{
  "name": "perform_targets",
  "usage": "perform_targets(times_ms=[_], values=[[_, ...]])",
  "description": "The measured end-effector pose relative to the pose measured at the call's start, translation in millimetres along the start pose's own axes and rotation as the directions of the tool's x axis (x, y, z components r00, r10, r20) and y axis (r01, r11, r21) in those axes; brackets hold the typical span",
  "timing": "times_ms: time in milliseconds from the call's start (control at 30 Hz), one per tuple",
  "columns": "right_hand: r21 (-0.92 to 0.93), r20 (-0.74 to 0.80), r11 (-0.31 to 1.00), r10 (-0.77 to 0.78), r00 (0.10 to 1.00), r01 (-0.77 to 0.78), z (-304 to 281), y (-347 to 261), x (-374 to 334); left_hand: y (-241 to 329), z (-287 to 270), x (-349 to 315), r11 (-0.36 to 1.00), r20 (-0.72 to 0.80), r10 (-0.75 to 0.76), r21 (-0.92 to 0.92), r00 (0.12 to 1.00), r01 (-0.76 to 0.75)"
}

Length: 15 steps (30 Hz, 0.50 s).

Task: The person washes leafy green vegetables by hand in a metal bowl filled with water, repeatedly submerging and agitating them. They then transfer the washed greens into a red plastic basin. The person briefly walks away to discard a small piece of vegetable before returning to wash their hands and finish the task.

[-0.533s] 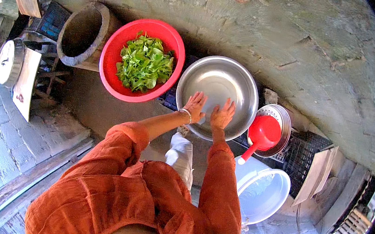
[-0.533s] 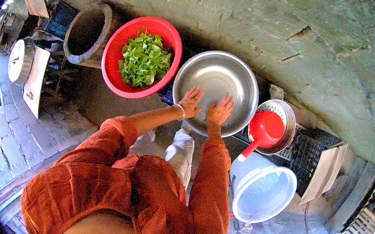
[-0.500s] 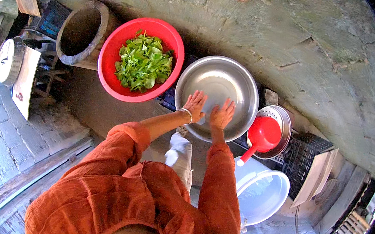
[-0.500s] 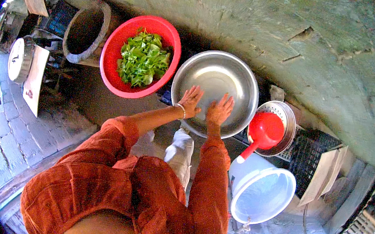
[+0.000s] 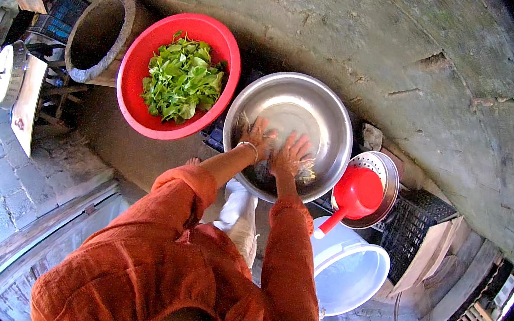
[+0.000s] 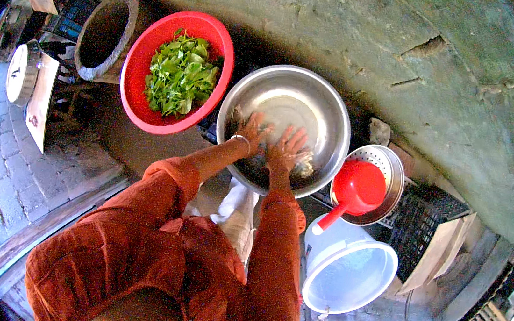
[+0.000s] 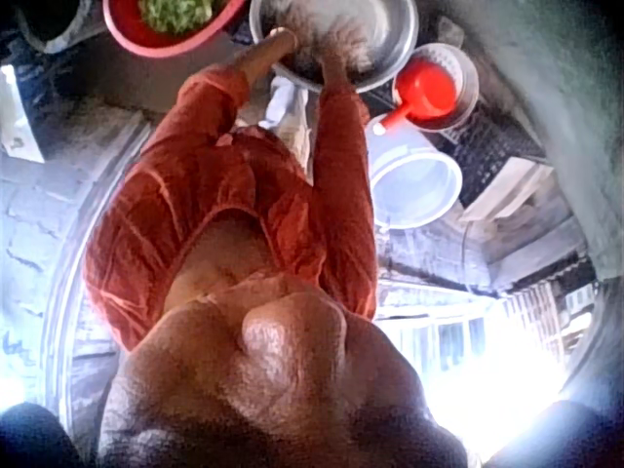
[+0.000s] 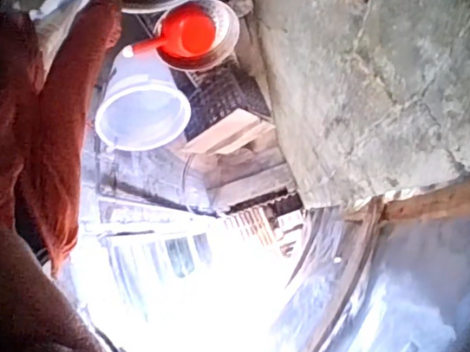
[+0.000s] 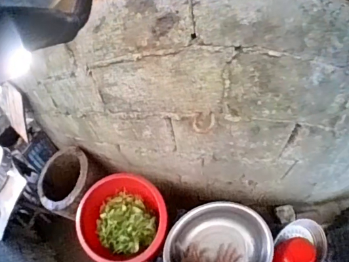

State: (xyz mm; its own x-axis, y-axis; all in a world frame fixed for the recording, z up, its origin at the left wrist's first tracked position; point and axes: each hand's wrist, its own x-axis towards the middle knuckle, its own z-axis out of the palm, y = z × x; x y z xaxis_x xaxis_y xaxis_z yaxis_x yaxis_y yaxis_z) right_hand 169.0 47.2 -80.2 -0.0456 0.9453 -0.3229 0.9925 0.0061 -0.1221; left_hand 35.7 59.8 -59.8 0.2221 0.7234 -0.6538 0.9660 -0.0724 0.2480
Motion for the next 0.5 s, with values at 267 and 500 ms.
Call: perform_targets(times_ms=[267,500], values=[[0.174,0.507,0.983,-0.040,0.861,-0.056,-64,26,-23,-31,-36,-60,0.985,-0.345,0.173,0.034,0.922,-0.172],[-0.051,-0.006,0.986,0.158,0.987,-0.158,6,60,46,-49,-21,-110,0.863,-0.450,-0.141,-0.492,0.882,-0.113]])
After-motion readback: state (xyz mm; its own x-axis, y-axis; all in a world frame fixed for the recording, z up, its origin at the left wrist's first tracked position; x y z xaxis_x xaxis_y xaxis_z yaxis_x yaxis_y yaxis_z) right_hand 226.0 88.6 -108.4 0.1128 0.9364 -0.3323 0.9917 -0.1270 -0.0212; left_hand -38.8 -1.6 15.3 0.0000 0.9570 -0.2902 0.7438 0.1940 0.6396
